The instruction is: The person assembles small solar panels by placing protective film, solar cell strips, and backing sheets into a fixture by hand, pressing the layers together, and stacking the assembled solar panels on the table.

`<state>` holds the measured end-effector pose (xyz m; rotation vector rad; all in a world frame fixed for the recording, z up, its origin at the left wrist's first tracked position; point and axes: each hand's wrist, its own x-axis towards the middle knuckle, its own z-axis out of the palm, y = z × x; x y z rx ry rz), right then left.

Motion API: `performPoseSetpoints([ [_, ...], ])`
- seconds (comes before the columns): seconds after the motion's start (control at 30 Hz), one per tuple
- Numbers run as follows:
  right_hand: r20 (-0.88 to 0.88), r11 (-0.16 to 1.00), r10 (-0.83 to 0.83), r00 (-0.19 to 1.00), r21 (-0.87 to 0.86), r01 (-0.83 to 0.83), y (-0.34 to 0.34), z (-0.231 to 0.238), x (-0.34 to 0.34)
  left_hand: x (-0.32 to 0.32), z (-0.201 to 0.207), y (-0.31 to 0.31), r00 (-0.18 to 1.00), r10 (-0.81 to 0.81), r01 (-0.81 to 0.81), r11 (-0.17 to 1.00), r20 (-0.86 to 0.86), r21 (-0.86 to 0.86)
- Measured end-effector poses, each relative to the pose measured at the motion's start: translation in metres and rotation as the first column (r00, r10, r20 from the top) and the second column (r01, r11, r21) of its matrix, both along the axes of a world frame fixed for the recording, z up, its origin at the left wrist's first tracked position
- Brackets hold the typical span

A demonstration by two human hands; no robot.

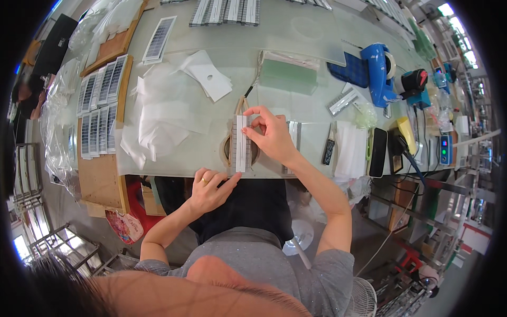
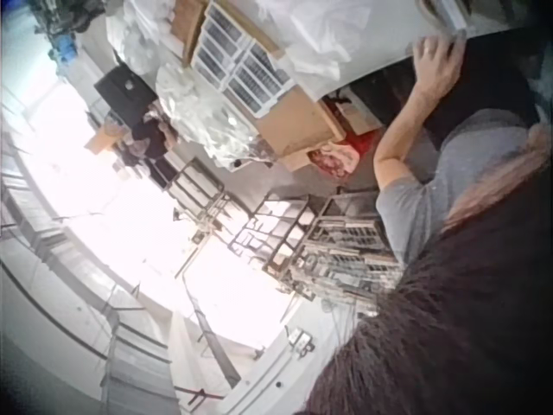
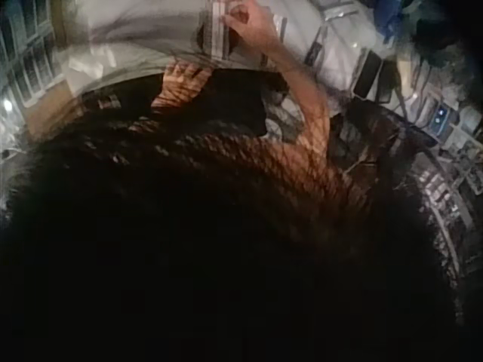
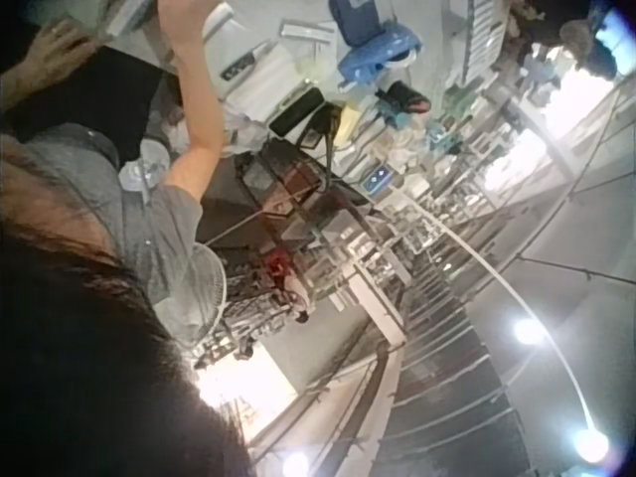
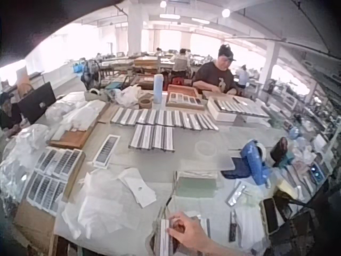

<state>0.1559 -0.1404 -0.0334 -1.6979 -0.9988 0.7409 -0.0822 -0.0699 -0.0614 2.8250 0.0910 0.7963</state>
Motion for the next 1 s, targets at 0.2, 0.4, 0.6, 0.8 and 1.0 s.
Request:
performPoseSetpoints([
  [0.2, 0.169, 1.000, 0.005, 0.986, -0.021, -0.002, -0.003, 0.000, -0.001, -0.002, -0.001, 0.003, 1.000, -0.019, 0.020, 0.998, -0.016, 0.054],
  [0.4, 0.228, 0.999, 0.022, 0.973, -0.037, -0.014, -0.004, 0.003, -0.001, -0.002, -0.002, 0.009, 0.998, -0.052, 0.054, 0.994, -0.024, 0.091],
  [0.6, 0.333, 1.000, -0.008, 0.943, 0.007, 0.007, -0.002, 0.006, -0.001, -0.001, 0.001, 0.012, 0.997, -0.074, 0.077, 0.990, -0.025, 0.118],
  [0.8, 0.347, 0.999, -0.035, 0.937, 0.015, 0.031, -0.001, -0.007, 0.005, -0.002, 0.000, 0.012, 0.996, -0.091, 0.092, 0.990, -0.023, 0.107],
  [1.0, 0.334, 0.999, -0.046, 0.941, -0.008, 0.051, -0.002, -0.004, 0.005, -0.002, 0.002, 0.012, 0.994, -0.105, 0.106, 0.990, -0.019, 0.092],
])
